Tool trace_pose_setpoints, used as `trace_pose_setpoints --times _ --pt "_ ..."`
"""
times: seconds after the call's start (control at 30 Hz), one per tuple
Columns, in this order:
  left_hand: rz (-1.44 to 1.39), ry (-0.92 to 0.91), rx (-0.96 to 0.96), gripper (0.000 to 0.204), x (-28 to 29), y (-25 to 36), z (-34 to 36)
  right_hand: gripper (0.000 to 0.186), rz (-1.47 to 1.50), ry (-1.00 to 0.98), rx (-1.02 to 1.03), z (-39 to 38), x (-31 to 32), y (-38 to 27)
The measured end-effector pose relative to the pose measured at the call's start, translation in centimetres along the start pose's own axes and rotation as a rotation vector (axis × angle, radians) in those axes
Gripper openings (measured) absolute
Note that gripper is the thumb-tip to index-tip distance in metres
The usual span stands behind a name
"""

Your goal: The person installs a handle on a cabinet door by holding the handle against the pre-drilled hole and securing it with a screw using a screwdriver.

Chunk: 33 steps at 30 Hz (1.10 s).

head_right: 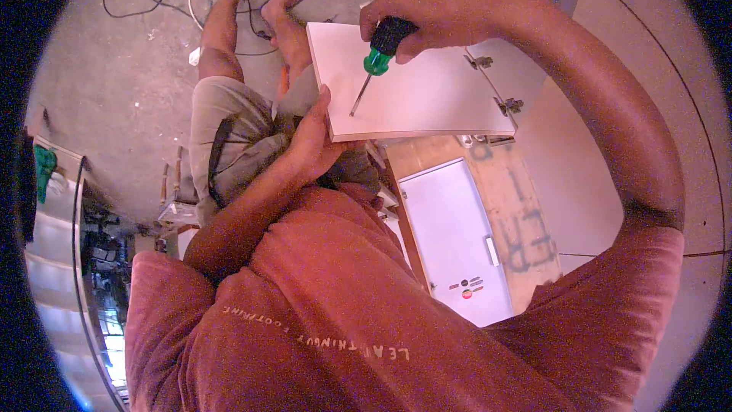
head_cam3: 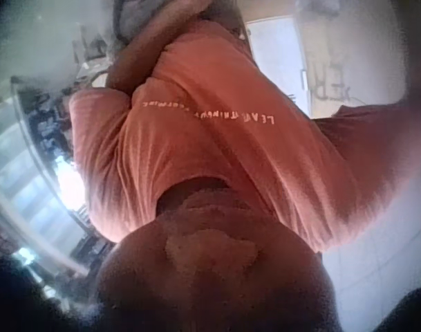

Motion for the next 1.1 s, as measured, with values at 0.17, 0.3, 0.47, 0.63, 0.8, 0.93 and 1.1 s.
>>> trace_pose_setpoints --times 0.17,0.3,0.47,0.63,0.8,0.93,1.1 --pt "-0.016 -0.046 -0.013 0.048 0.6 -0.7 1.0 0.036 -0.419 -0.106 0.05 0.4 0.9 -1.2" --pt "0.053 -0.069 -0.082 0.05 1.3 -0.9 1.6 0.035 -0.447 -0.176 0.057 1.6 1.9 -1.3" --pt "0.125 0.011 -0.124 0.05 1.1 -1.1 1.4 0.03 -0.352 -0.228 -0.047 2.8 2.0 -1.3" --pt "0.186 0.001 -0.137 0.049 0.8 -0.6 1.0 0.035 -0.251 -0.326 -0.161 4.0 3.0 -1.6" --pt "0.265 -0.009 -0.129 0.052 0.8 -0.6 1.1 0.045 -0.155 -0.432 -0.372 5.1 3.2 -1.0" --pt "0.068 -0.023 -0.123 0.054 1.4 -1.1 0.9 0.041 -0.1 -0.373 -0.324 4.1 2.7 -0.1" --pt "-0.181 -0.042 0.085 0.045 2.3 -2.3 0.6 0.042 -0.095 -0.169 -0.12 2.0 2.8 0.3"
Point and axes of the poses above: each hand's wrist, its own z-axis towards the middle knuckle, its own x-axis out of the back of the hand, y = z × x, the point moved 2 cm from there along z, towards the middle knuckle
